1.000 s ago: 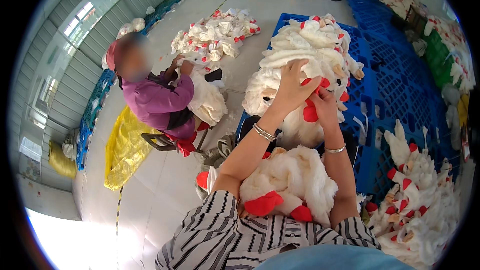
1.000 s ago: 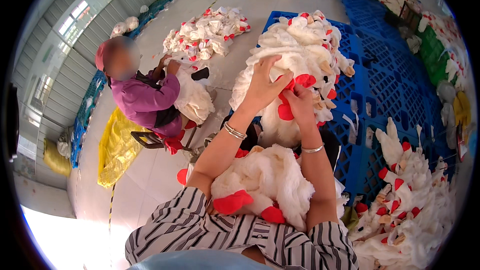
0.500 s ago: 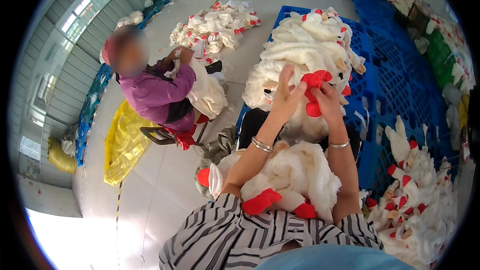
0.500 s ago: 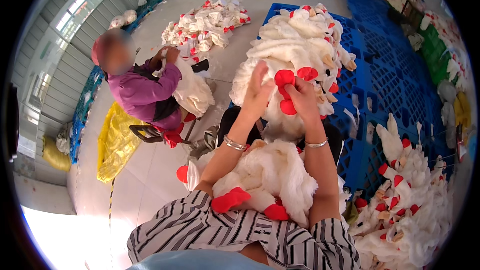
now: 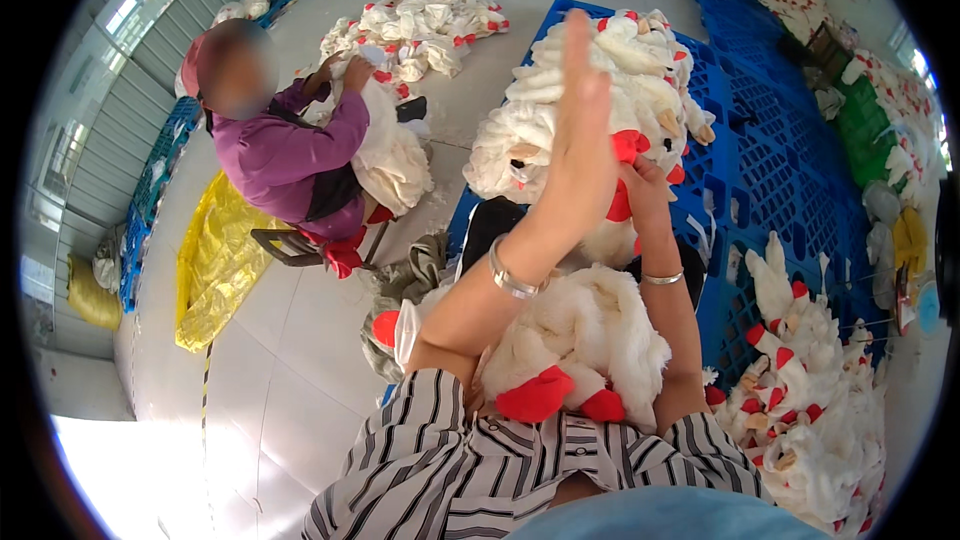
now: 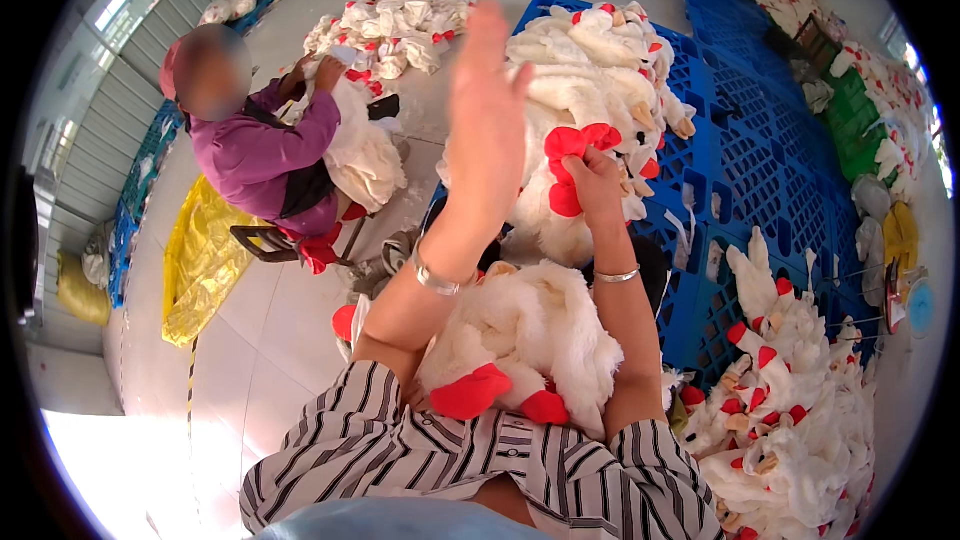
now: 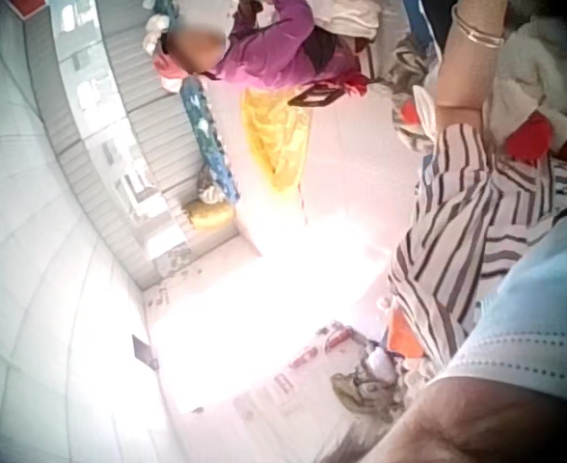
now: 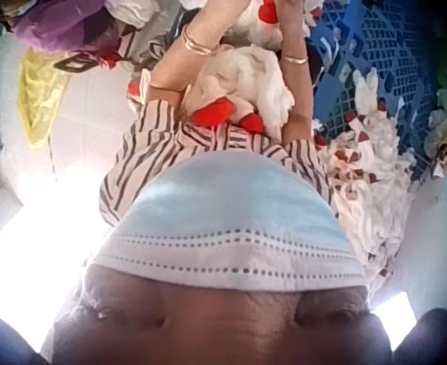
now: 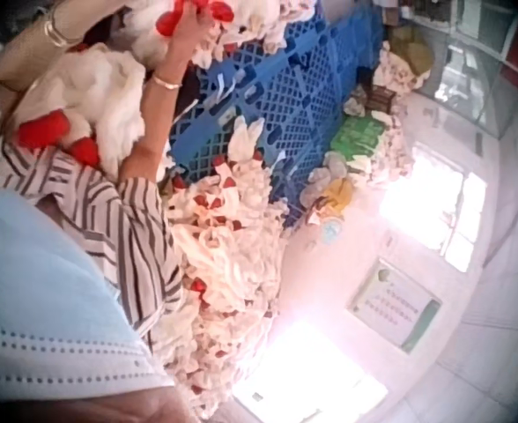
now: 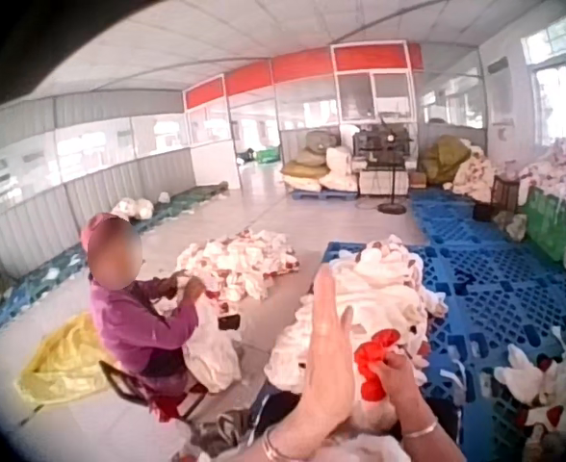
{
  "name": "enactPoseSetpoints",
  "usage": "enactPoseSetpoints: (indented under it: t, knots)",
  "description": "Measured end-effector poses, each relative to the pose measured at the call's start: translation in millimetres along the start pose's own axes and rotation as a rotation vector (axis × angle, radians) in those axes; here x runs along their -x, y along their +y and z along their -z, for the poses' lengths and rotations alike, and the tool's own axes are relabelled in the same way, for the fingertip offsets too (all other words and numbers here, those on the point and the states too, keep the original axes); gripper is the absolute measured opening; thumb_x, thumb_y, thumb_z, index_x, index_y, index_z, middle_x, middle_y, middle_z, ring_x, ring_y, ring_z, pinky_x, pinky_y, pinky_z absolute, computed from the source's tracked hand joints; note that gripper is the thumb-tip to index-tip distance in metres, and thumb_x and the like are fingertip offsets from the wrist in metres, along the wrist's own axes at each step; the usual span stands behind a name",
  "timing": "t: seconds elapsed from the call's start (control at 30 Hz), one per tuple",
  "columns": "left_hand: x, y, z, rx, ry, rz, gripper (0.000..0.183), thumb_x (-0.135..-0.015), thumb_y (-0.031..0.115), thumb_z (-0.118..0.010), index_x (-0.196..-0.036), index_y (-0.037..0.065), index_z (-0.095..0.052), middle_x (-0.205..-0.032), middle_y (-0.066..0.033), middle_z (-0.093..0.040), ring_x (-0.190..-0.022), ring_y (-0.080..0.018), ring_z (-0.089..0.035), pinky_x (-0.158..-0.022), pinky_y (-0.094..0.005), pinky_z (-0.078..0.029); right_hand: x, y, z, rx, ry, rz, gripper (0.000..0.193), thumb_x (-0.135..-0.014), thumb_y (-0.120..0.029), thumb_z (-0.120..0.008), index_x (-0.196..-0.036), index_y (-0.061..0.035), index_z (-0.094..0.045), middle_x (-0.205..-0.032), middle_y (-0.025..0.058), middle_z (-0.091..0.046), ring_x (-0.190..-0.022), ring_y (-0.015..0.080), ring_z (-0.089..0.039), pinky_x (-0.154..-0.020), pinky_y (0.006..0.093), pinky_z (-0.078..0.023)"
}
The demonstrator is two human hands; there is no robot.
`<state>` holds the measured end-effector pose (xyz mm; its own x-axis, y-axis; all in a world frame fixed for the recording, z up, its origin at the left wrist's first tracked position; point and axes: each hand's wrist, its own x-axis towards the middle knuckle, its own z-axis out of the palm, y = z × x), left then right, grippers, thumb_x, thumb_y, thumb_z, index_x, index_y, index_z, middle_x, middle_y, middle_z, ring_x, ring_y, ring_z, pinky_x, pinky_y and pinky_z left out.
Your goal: The person assembles white stuffed animal toys by hand, attaching red fabric pieces to the limbs and adjusting the plush bodies. The person works at a table in a factory setting, handling the toys one by one and placing them into a blue crate.
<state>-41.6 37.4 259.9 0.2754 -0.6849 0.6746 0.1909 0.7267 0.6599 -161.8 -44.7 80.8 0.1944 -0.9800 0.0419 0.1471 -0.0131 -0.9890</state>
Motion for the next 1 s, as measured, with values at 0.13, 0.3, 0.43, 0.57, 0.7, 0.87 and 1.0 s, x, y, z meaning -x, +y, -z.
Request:
enactPoseSetpoints:
  t: [0.13,0.3,0.43,0.57,0.7,0.87,1.0]
  knots:
    - [-136.7,-42.4,17.7,-0.318,-0.164,0.184,0.069,-0.092,0.040,-0.057,-0.133,-0.011,-0.037,-0.124,-0.0264,-0.050,-0.115,-0.0294,-0.051,-0.098,-0.0371,-0.041,9.8,-17.3,-31.8,-0.023,-0.105,0.018,0.018,-0.089,-0.008,-0.059,-0.102,-0.0004,-0.069,-0.083,-0.0038,-0.065,-0.069,0.0033,-0.056,-0.061,0.0198,-0.044]
    - [-108.7,-49.5,7.3,-0.449,-0.231,0.206,0.068,-0.088,0.051,-0.060,-0.128,-0.004,-0.055,-0.134,-0.0162,-0.054,-0.103,-0.0240,-0.061,-0.092,-0.0324,-0.047,4.2,-11.1,-2.2,-0.030,-0.028,0.047,0.020,-0.090,-0.008,-0.057,-0.103,0.0001,-0.069,-0.085,-0.0012,-0.065,-0.072,0.0047,-0.056,-0.064,0.0211,-0.045]
    - [0.4,-119.2,52.0,-0.789,-0.364,0.176,0.059,-0.085,0.041,-0.067,-0.122,-0.003,-0.057,-0.113,-0.0146,-0.064,-0.097,-0.0180,-0.060,-0.086,-0.0337,-0.050,2.3,-19.1,2.3,-0.060,0.034,0.053,0.021,-0.089,-0.008,-0.056,-0.104,0.0000,-0.068,-0.088,0.0008,-0.066,-0.074,0.0056,-0.058,-0.066,0.0208,-0.046]
    - [57.7,-148.8,73.6,-0.364,-0.289,0.619,0.037,-0.086,0.023,-0.067,-0.111,-0.004,-0.061,-0.099,-0.0109,-0.067,-0.084,-0.0136,-0.063,-0.075,-0.0280,-0.052,0.8,-19.1,1.3,-0.107,0.104,0.102,0.019,-0.089,-0.008,-0.055,-0.100,0.0001,-0.068,-0.086,0.0008,-0.066,-0.075,0.0067,-0.059,-0.067,0.0215,-0.048]
    - [74.3,-157.2,73.0,-0.277,-0.132,0.654,0.020,-0.088,0.013,-0.065,-0.100,-0.002,-0.064,-0.082,-0.0061,-0.067,-0.071,-0.0086,-0.061,-0.064,-0.0234,-0.050,-1.8,-9.3,3.9,0.141,0.096,0.206,0.018,-0.089,-0.009,-0.055,-0.099,0.0005,-0.066,-0.083,0.0003,-0.065,-0.072,0.0058,-0.058,-0.066,0.0209,-0.047]
    - [72.7,-148.1,88.9,-0.135,-0.084,0.655,0.015,-0.090,0.011,-0.061,-0.098,-0.001,-0.064,-0.075,-0.0029,-0.065,-0.063,-0.0067,-0.057,-0.057,-0.0208,-0.046,5.3,-17.0,8.0,0.051,-0.242,0.182,0.020,-0.091,-0.005,-0.049,-0.102,0.0011,-0.065,-0.077,-0.0005,-0.061,-0.068,0.0044,-0.053,-0.059,0.0207,-0.041]
    - [82.1,-145.6,101.5,-0.120,-0.114,0.727,0.014,-0.087,0.005,-0.059,-0.098,-0.001,-0.064,-0.081,-0.0036,-0.066,-0.068,-0.0086,-0.060,-0.060,-0.0235,-0.047,8.3,-21.4,1.7,0.282,-0.299,0.222,0.018,-0.088,-0.006,-0.055,-0.102,0.0014,-0.064,-0.080,0.0011,-0.064,-0.068,0.0053,-0.055,-0.060,0.0211,-0.045]
